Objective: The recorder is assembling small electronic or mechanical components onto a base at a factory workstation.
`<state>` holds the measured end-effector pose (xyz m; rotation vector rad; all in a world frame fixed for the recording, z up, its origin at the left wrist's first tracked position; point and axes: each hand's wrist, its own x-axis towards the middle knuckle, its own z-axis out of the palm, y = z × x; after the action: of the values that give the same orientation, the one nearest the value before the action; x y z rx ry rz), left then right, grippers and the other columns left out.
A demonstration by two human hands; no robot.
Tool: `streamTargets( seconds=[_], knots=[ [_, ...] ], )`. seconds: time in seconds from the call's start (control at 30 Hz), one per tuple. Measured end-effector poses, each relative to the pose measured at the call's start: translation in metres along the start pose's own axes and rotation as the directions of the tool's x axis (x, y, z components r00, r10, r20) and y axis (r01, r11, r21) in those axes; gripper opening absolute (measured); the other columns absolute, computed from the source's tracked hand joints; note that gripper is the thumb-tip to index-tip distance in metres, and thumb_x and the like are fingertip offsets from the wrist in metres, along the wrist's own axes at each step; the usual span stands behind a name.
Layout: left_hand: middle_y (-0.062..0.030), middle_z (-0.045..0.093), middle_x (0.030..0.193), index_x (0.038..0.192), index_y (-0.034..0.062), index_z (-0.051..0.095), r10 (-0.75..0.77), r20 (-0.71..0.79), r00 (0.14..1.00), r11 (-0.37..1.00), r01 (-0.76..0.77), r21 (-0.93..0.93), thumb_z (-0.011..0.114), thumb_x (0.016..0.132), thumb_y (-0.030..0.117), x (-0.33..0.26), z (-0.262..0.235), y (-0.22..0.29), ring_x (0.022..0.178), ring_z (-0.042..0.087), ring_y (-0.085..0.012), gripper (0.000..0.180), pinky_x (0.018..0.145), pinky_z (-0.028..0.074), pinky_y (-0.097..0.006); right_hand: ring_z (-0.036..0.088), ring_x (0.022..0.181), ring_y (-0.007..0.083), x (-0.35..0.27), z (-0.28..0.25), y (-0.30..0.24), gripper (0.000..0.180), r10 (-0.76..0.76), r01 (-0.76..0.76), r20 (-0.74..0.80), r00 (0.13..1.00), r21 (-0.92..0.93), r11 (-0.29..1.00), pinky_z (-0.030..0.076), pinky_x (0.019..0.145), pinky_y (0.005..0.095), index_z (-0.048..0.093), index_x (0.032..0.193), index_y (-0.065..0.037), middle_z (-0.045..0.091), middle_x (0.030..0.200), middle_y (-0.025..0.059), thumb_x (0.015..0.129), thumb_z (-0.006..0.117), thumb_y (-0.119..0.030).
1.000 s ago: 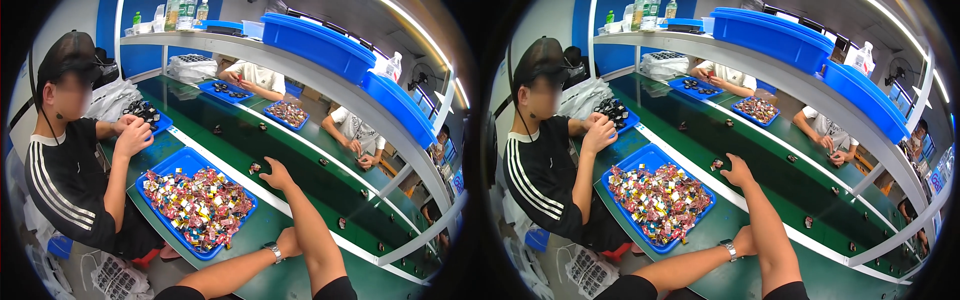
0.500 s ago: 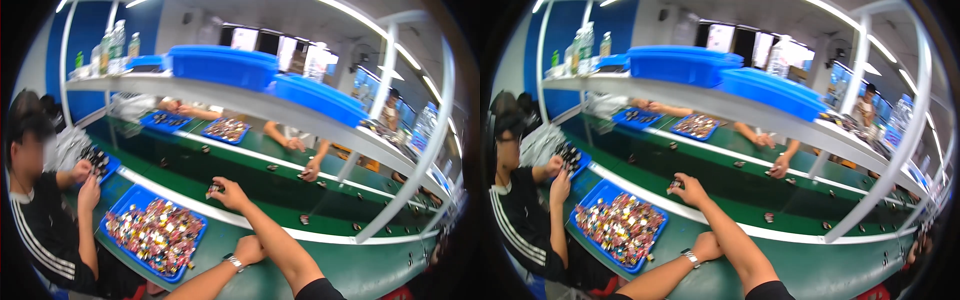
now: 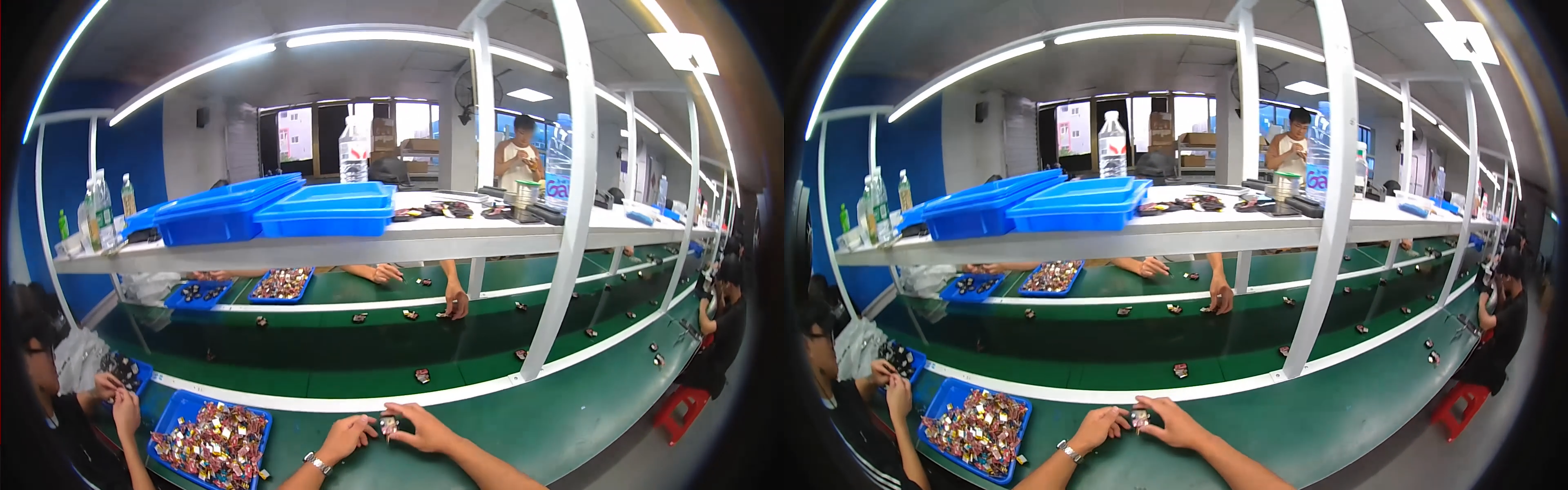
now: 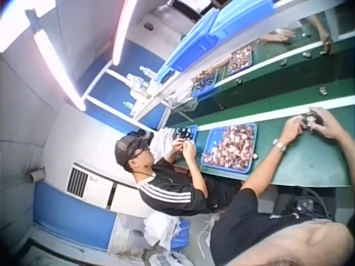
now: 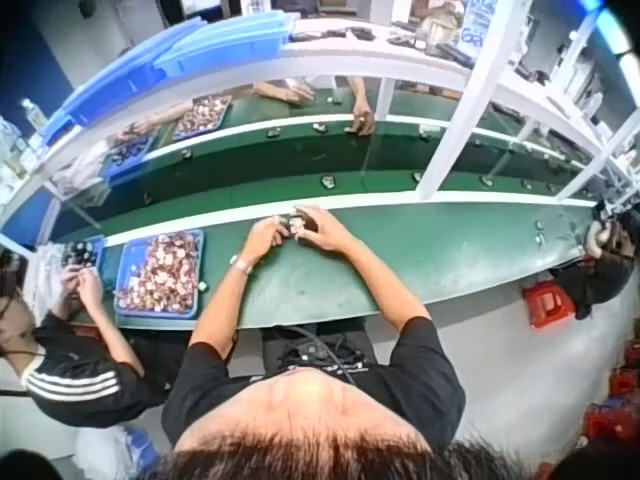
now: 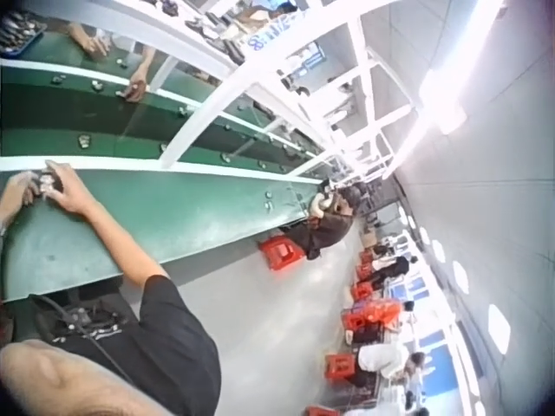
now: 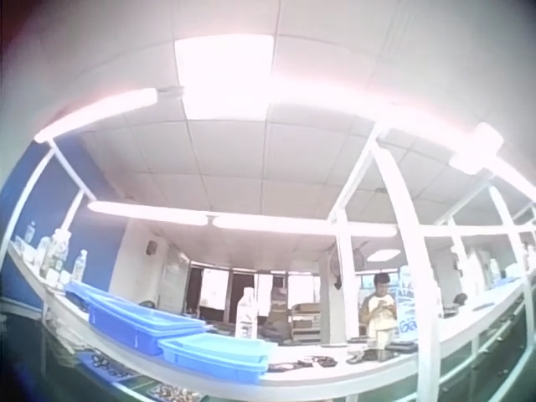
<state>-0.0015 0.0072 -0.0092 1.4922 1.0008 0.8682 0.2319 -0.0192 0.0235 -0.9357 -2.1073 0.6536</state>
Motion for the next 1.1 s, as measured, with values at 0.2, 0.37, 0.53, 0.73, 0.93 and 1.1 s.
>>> streamTargets(
  seconds=[0.2,0.37,0.53,0.73,0.93,1.1],
  knots=[
    [-0.0135,0.067,0.103,0.133,-0.0071,0.051,-0.090,0.288,0.953,0.885,0.209,-0.416,0.042,0.105,0.025,-0.009,0.000,0.007,0.077,0.061,-0.0154,0.044,0.072,0.050,-0.029,0.047,0.128,0.0330,-0.003,0.007,-0.008,0.072,-0.053,0.059,0.096,0.994,-0.057,0.997,0.038,0.109,0.0419,0.035,0.149,-0.007,0.052,0.140,0.0132,0.087,0.069,-0.016],
    [-0.0188,0.066,0.110,0.129,-0.0069,0.052,-0.085,0.204,0.975,0.842,0.179,-0.508,0.048,0.102,0.018,-0.003,-0.001,0.002,0.087,0.065,-0.0196,0.037,0.079,0.054,-0.031,0.055,0.118,0.0308,-0.001,0.007,-0.006,0.071,-0.034,0.033,-0.116,0.993,-0.007,0.999,0.046,0.099,0.0390,0.037,0.146,-0.004,0.055,0.131,0.0192,0.086,0.073,-0.016],
    [-0.0212,0.062,0.118,0.145,-0.0031,0.034,-0.067,0.189,0.980,0.838,0.158,-0.523,0.044,0.102,0.009,-0.006,0.001,0.015,0.101,0.066,-0.0259,0.046,0.088,0.055,-0.034,0.065,0.083,0.0151,-0.001,0.020,0.009,0.044,0.301,-0.254,-0.096,0.949,0.336,0.907,0.054,0.074,0.0276,0.053,0.129,0.002,0.067,0.098,0.0112,0.090,0.069,-0.011],
    [-0.0224,0.059,0.123,0.142,-0.0034,0.037,-0.043,0.246,0.968,0.844,0.167,-0.510,0.046,0.101,0.009,-0.011,0.003,0.013,0.107,0.065,-0.0293,0.043,0.096,0.054,-0.038,0.065,0.077,0.0131,0.000,0.021,0.002,0.023,0.344,-0.296,-0.116,0.932,0.307,0.904,0.054,0.070,0.0265,0.064,0.109,0.004,0.068,0.094,0.0103,0.090,0.067,-0.008],
    [-0.0178,0.063,0.118,0.138,-0.0006,0.044,-0.062,0.229,0.971,0.867,0.166,-0.469,0.053,0.099,0.006,-0.006,0.005,0.003,0.105,0.065,-0.0238,0.040,0.093,0.054,-0.035,0.066,0.077,0.0191,0.000,0.022,0.001,0.020,0.196,-0.158,-0.202,0.960,0.192,0.969,0.054,0.070,0.0296,0.067,0.107,-0.001,0.067,0.092,0.0104,0.088,0.068,-0.008],
    [-0.0119,0.067,0.116,0.138,0.0012,0.048,-0.068,0.253,0.965,0.942,0.145,-0.301,0.058,0.097,0.006,-0.007,0.002,0.014,0.100,0.065,-0.0144,0.042,0.089,0.054,-0.029,0.066,0.081,0.0233,0.002,0.013,-0.002,0.020,0.116,-0.093,-0.234,0.965,0.107,0.990,0.053,0.071,0.0325,0.068,0.105,-0.005,0.066,0.094,0.0100,0.087,0.070,-0.010]
  ],
)
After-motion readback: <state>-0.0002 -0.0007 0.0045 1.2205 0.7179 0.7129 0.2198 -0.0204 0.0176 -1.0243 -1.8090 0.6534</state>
